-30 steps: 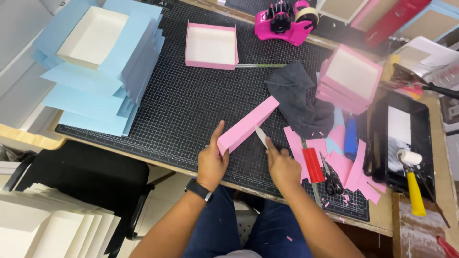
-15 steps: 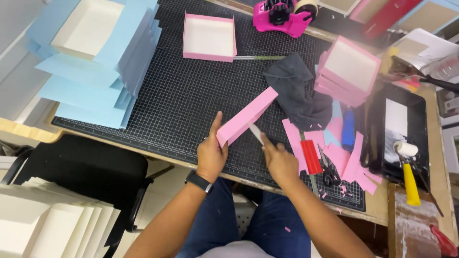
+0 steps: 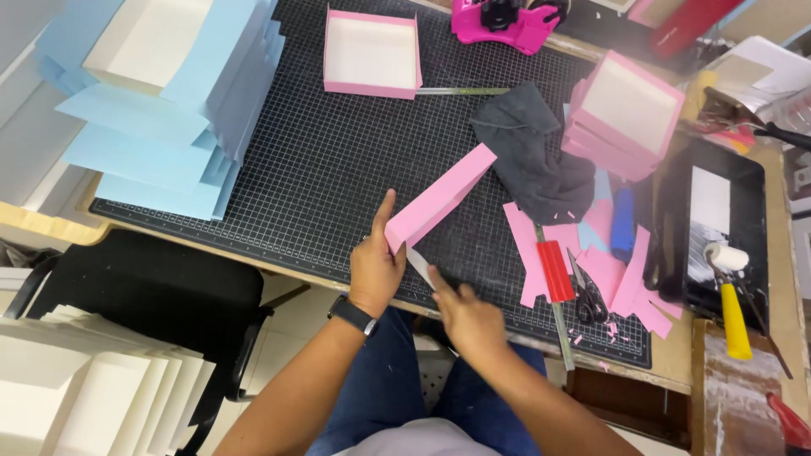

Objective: The person assembles a small pink box by folding and creasing its edges. They use a metal bone folder to press the folds and a red plastic creaser to sharpen the creases. The person then places the finished box on the table.

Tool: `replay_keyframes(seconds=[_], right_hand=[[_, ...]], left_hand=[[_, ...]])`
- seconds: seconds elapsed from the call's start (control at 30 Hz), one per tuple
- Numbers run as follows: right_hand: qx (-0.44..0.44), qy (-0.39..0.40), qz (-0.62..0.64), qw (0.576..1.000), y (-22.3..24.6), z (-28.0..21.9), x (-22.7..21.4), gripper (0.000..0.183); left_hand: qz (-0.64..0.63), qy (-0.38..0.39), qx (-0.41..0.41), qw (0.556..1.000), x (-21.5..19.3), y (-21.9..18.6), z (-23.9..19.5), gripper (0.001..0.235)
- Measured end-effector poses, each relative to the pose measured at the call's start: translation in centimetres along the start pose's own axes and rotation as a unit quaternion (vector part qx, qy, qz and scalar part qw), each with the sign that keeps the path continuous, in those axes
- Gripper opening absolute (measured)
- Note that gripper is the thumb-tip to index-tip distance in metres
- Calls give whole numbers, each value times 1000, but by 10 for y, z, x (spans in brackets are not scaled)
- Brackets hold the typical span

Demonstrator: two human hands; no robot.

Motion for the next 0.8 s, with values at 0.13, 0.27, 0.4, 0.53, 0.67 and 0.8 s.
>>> replay_keyframes(seconds=[0.13,0.27,0.4,0.53,0.67,0.8], right_hand=[[46,-70,-35,996,-41,20,-9,50],[-20,-76,-82,994,8,2,0,46],[23,-100,-70,992,-57,31,1,46],[-2,-54,-105,993,8,9,-10,30],[12,-62,-20,998,-39,39,-9,34],[12,-38,-38,998,20,2,-38,31]], left_hand=[[1,16,-10,1000,0,3,-3,85],[11,13,-27,1000,-2,0,5,84],[20,9,-20,1000,-14,-18,1,81],[13,4,-20,1000,-12,-16,6,83],[15,9,-25,1000,-9,-10,10,82],[29,11,-41,999,-5,-6,1,84]])
Point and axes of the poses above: each hand's wrist, its own z-axis towards the middle knuckle, its own x-axis out of the palm, y = z × x, the point moved 5 cm from there along z, towards the middle knuckle, and after that the axes turned 7 degrees about -x, right-handed, at the moved point
